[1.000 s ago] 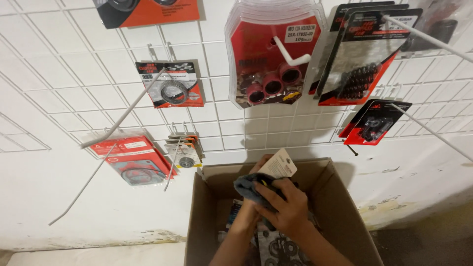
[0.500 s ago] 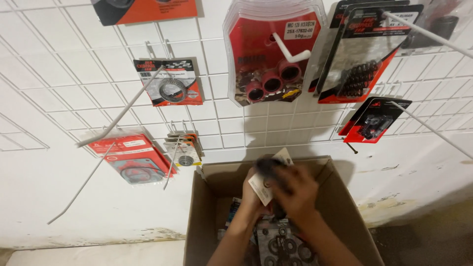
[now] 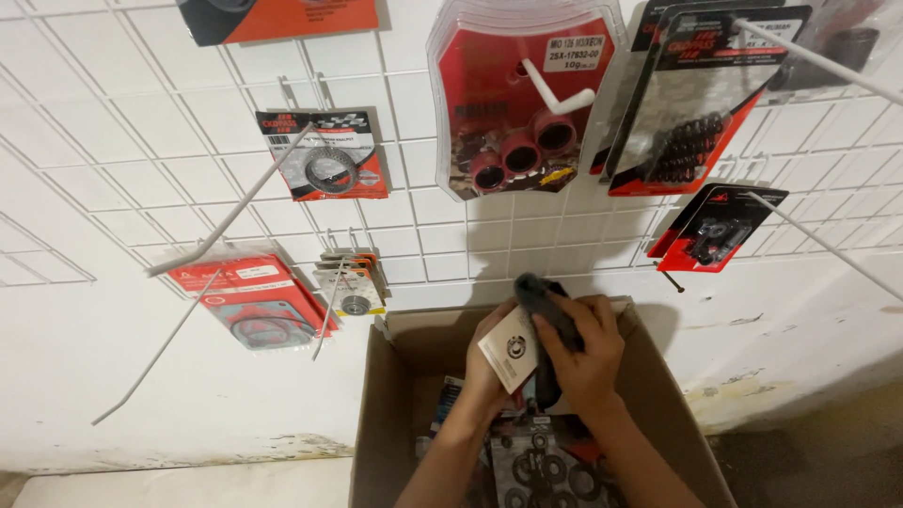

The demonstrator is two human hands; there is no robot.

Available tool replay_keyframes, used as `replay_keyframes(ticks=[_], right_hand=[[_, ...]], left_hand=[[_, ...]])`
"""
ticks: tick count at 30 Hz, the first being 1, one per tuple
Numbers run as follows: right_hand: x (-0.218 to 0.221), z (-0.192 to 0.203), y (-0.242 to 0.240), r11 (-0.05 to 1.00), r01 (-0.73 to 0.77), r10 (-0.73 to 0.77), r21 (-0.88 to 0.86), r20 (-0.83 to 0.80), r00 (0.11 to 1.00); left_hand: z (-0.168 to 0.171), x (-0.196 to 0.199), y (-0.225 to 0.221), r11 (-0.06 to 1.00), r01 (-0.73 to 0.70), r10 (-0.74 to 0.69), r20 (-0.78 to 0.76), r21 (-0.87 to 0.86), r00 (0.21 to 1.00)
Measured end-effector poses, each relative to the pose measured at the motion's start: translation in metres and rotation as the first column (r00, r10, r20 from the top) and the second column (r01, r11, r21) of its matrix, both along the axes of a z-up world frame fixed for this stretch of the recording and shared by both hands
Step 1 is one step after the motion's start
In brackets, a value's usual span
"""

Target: Wiping down the packaging of automotive parts and organizing them for storage.

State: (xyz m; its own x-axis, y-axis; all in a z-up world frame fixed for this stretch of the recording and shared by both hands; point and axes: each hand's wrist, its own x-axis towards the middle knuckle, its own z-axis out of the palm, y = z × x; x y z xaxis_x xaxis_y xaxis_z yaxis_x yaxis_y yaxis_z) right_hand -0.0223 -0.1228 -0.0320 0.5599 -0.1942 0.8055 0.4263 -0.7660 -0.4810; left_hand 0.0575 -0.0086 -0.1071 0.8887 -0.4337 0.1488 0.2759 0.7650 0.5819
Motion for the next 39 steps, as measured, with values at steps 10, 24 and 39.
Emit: replay_keyframes(ticks=[10, 24, 39], right_hand=[[0.004, -0.014, -0.001, 0.998, -0.040, 0.042, -0.050, 0.055, 0.998], [-0.008, 0.018, -0.002, 0.999, -0.003, 0.002, -0.048, -0.024, 1.000], [-0.008, 0.009, 0.006, 0.998, 0.038, -0.041, -0.059, -0.061, 0.997]], left_hand=[[0.006, 0.003, 0.000, 0.999, -0.008, 0.006, 0.045, 0.032, 0.999], [0.005, -0.004, 0.004, 0.996, -0.014, 0.005, 0.109, 0.085, 0.994], [0.009, -0.007, -0.005, 0.994, -0.062, 0.048, 0.148, 0.091, 0.988]])
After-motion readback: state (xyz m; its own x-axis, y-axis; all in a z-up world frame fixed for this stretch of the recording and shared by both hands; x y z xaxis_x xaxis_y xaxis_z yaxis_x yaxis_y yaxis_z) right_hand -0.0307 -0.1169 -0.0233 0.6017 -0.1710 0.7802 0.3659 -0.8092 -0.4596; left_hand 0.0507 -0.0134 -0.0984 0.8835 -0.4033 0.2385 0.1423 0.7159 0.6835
